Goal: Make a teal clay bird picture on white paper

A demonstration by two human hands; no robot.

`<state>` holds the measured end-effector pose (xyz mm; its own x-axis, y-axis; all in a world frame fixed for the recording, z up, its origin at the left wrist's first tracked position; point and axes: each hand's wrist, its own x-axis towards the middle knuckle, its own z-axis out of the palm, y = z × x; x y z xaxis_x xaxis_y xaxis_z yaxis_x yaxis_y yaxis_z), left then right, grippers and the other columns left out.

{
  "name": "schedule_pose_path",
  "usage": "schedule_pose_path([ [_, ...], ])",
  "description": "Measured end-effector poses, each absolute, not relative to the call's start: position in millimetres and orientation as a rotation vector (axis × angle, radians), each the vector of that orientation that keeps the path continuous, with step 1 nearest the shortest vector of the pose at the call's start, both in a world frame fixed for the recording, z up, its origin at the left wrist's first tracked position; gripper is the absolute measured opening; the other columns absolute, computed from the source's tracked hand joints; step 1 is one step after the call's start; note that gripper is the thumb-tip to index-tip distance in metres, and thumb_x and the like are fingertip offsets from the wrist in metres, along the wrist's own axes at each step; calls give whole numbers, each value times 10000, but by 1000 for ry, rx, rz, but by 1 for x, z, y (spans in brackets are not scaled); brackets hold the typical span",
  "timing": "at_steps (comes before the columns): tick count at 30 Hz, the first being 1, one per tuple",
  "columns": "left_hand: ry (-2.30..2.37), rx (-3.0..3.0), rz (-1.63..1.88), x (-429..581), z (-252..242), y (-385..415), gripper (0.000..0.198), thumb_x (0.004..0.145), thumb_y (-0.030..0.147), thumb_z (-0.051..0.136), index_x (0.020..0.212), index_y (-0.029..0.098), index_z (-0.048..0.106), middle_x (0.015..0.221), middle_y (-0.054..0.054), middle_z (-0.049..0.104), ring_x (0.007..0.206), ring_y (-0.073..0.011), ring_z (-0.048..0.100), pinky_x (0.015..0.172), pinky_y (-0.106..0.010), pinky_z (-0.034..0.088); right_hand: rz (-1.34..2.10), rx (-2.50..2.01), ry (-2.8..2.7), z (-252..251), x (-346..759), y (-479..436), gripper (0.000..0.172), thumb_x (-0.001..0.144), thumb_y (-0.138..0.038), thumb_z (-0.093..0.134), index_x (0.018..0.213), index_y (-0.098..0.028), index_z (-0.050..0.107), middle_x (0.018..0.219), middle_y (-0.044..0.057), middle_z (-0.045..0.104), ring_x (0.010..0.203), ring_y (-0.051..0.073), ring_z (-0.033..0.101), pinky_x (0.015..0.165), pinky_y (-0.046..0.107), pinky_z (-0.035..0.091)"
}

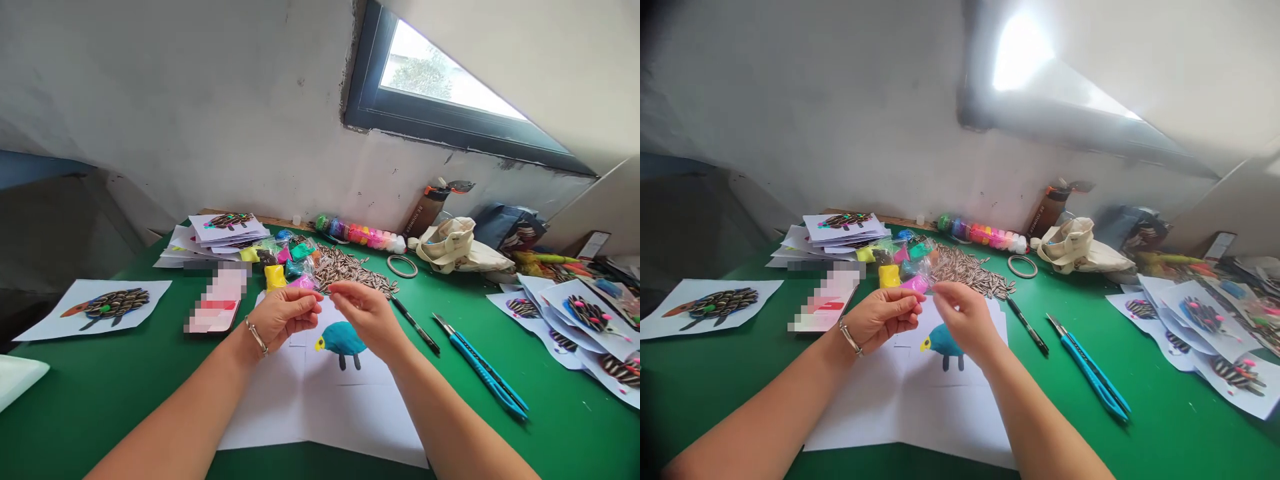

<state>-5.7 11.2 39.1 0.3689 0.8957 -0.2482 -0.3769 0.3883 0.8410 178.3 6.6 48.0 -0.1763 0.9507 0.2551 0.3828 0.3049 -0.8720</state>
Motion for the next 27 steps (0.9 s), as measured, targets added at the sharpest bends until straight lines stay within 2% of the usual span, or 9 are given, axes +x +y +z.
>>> schedule_pose_path([
  [5, 836, 850, 793, 16, 30, 0, 369, 615, 415, 854, 670, 94, 682, 574, -23, 625, 467, -87, 566, 495, -201, 467, 1109, -1196, -1497, 32, 185, -21, 370, 836, -395, 598, 1123, -167, 640, 985, 91, 686, 868, 211, 647, 799, 379, 522],
  [8, 833, 862, 775, 22, 28, -1, 424, 620, 481, 833, 623, 99, 648, 534, -6, 594, 438, -71, 536, 455, -178, 421, 1226, -1168, -1446, 28, 182, -21, 388, 837, -406, 598, 1141, -168, 632, 1010, 96, 679, 873, 210, 644, 801, 374, 519],
  [13, 835, 844, 771, 25, 29, -2, 459, 615, 531, 817, 688, 104, 664, 608, -8, 632, 493, -72, 569, 521, -185, 460, 1350, -1126, -1412, 26, 180, -18, 347, 859, -387, 585, 1133, -180, 634, 1023, 80, 686, 895, 198, 640, 799, 329, 510],
  [19, 823, 782, 775, 32, 30, -9, 474, 660, 572, 770, 744, 115, 678, 694, -51, 689, 627, -125, 642, 629, -225, 512, 1181, -1111, -1547, 24, 177, -18, 243, 911, -335, 504, 1040, -217, 674, 990, 36, 692, 916, 186, 614, 817, 307, 488],
  [23, 807, 789, 760, 33, 29, -10, 441, 673, 527, 784, 802, 115, 695, 742, -62, 706, 688, -133, 659, 688, -240, 522, 1146, -1185, -1551, 22, 178, -17, 261, 916, -357, 489, 1014, -224, 691, 992, 37, 698, 930, 197, 616, 825, 320, 485],
  [27, 847, 809, 763, 31, 29, -9, 430, 627, 480, 830, 809, 114, 697, 730, -50, 694, 666, -121, 651, 667, -226, 515, 1257, -1180, -1465, 24, 180, -18, 261, 882, -380, 544, 1001, -204, 696, 1000, 53, 702, 941, 209, 627, 823, 328, 495],
])
